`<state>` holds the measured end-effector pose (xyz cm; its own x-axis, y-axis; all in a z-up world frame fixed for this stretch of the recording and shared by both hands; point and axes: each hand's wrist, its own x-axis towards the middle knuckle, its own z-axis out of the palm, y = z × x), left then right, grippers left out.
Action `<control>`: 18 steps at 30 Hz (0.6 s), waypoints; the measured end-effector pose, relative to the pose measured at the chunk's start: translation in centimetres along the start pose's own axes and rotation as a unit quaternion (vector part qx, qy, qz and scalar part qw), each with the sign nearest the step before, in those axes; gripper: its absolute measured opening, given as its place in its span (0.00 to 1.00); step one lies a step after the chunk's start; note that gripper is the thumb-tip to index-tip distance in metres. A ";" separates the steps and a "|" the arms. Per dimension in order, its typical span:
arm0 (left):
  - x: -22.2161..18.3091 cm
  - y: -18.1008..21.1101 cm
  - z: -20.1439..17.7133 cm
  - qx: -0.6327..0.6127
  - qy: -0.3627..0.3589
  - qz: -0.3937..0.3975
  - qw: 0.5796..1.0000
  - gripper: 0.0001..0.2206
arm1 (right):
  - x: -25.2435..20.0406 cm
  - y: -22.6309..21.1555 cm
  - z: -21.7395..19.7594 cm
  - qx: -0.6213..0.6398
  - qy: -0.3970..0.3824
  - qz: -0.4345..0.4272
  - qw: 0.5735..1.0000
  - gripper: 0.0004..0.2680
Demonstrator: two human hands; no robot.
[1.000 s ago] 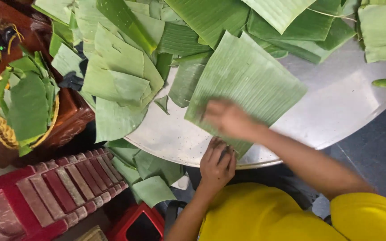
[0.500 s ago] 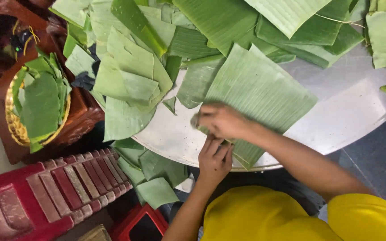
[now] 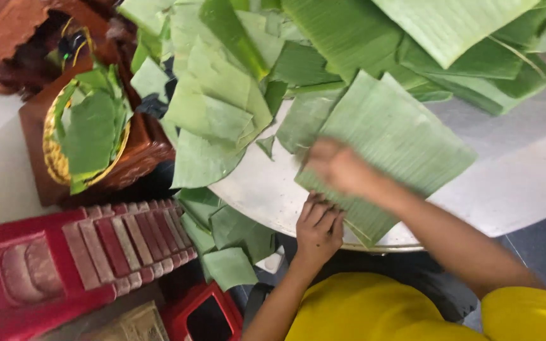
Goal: A person is cleaning banana leaves by wiping them individually with a cloth on a metal table.
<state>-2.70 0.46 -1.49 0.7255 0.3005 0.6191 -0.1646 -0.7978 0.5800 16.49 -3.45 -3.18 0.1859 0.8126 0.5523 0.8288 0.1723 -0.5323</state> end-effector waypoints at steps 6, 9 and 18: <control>1.9 1.0 -1.0 0.018 0.016 -0.024 0.999 0.19 | -1.6 8.0 -4.9 -0.344 0.096 0.157 0.921 0.02; 2.1 1.1 -0.7 0.038 -0.001 -0.104 0.994 0.38 | 1.2 -3.0 -3.5 0.036 -0.017 0.448 0.893 0.09; 3.8 1.8 -2.1 0.040 -0.139 -0.177 0.974 0.52 | -7.8 -7.0 -5.1 0.009 -0.038 0.087 0.995 0.09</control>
<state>-1.67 1.26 3.06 0.8821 0.4195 0.2145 0.1727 -0.7114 0.6813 11.89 -13.84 -0.50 0.2847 0.8707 0.4010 0.7777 0.0348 -0.6277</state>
